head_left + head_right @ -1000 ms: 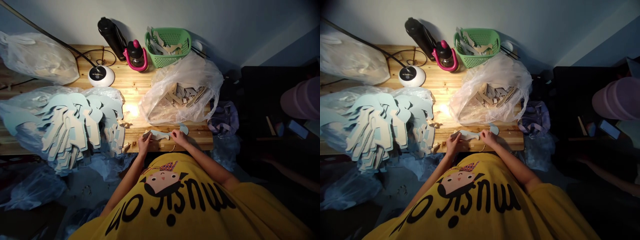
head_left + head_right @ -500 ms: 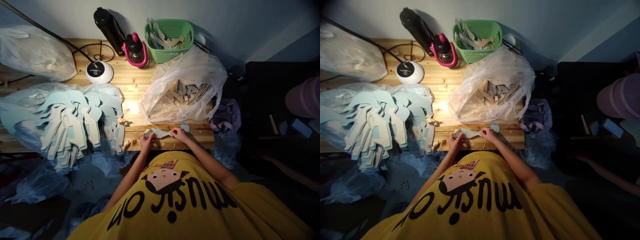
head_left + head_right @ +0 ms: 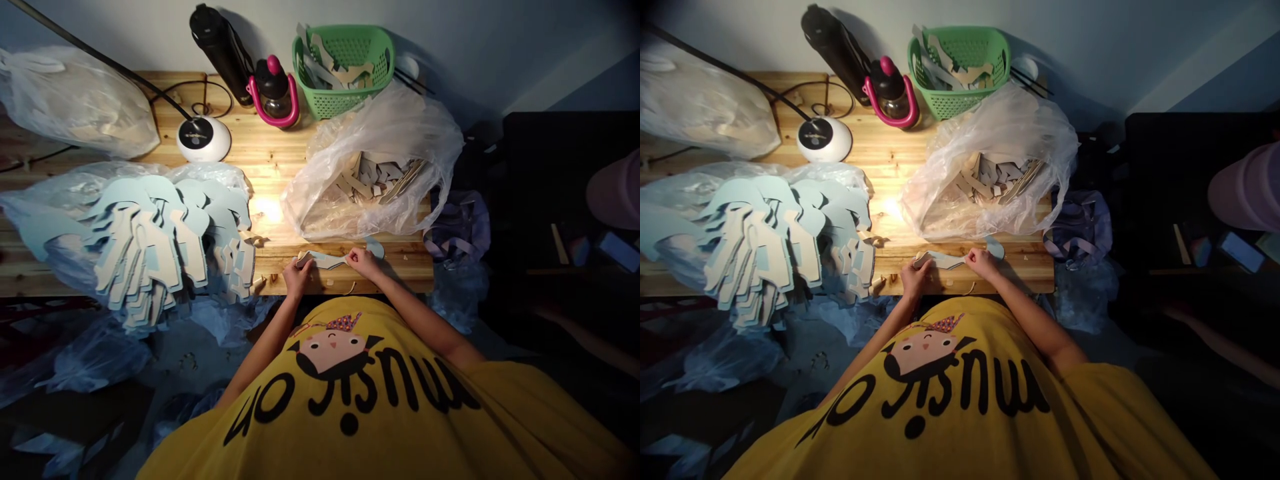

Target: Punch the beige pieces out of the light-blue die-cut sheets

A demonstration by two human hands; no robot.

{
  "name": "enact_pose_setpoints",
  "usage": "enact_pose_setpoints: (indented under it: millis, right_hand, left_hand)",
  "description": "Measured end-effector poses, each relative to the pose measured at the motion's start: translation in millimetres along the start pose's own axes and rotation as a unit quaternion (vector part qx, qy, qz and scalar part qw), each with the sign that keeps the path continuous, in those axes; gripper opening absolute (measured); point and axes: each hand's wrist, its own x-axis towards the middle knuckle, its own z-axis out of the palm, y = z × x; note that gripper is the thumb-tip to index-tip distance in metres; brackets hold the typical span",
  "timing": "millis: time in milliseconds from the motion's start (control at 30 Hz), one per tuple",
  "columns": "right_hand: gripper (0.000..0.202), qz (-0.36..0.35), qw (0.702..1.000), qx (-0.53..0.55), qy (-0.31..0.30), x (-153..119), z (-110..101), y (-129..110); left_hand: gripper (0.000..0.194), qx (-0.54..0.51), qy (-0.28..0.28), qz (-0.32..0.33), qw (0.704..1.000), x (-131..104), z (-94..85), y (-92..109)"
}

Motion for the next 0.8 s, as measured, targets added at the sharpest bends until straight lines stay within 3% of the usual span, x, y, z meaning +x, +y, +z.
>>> enact_pose_setpoints:
  millis: [333, 800]
  right_hand:
    - [0.012, 0.012, 0.999, -0.04, -0.016, -0.1, -1.0, -4.1]
    - [0.013, -0.011, 0.998, -0.058, -0.02, -2.9, -1.8, -2.6]
  left_hand:
    - [0.03, 0.029, 0.009, 0.047, 0.998, 3.2, 2.2, -6.7]
    - [0.028, -0.001, 0.013, 0.034, 0.999, 0.6, 3.9, -7.7]
